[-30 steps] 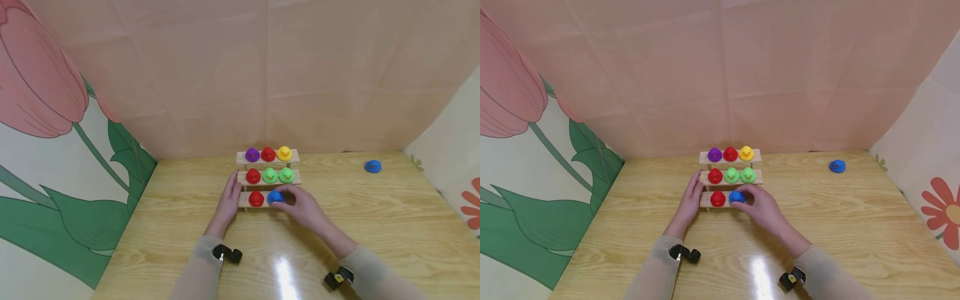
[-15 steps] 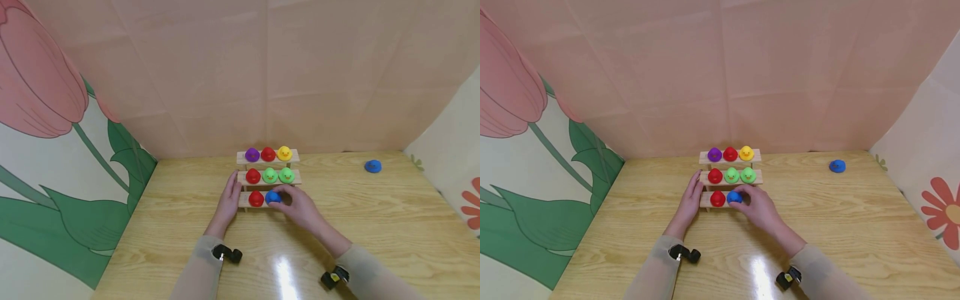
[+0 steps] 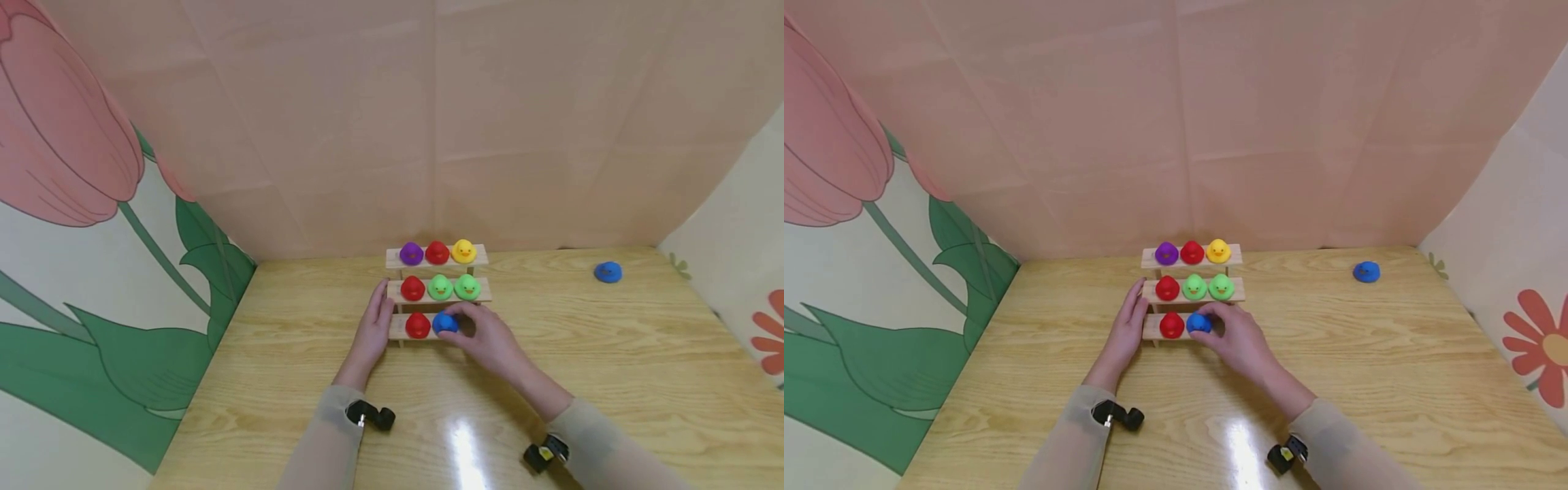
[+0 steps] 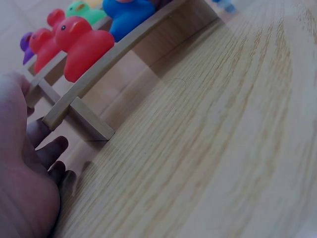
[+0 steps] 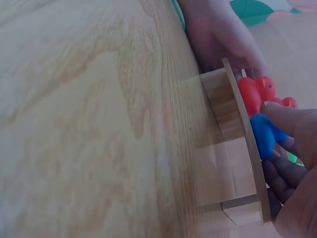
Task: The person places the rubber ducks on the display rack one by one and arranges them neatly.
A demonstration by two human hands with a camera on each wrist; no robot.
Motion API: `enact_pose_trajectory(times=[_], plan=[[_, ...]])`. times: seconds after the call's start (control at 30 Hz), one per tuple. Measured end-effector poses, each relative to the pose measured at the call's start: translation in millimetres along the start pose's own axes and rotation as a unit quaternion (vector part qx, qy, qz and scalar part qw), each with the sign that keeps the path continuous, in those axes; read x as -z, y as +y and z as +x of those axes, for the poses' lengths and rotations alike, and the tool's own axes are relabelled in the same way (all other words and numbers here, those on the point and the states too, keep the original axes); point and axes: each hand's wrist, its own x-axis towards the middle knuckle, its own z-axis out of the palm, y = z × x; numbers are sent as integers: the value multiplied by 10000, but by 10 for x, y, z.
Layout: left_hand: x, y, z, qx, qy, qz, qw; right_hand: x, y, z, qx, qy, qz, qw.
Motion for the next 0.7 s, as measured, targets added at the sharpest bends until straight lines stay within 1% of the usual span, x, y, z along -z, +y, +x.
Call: enact_pose_trajectory(times=[0.7], plan=[[-6, -13, 8, -5, 20, 32, 10000, -22, 22, -17, 79, 111, -116, 9998]])
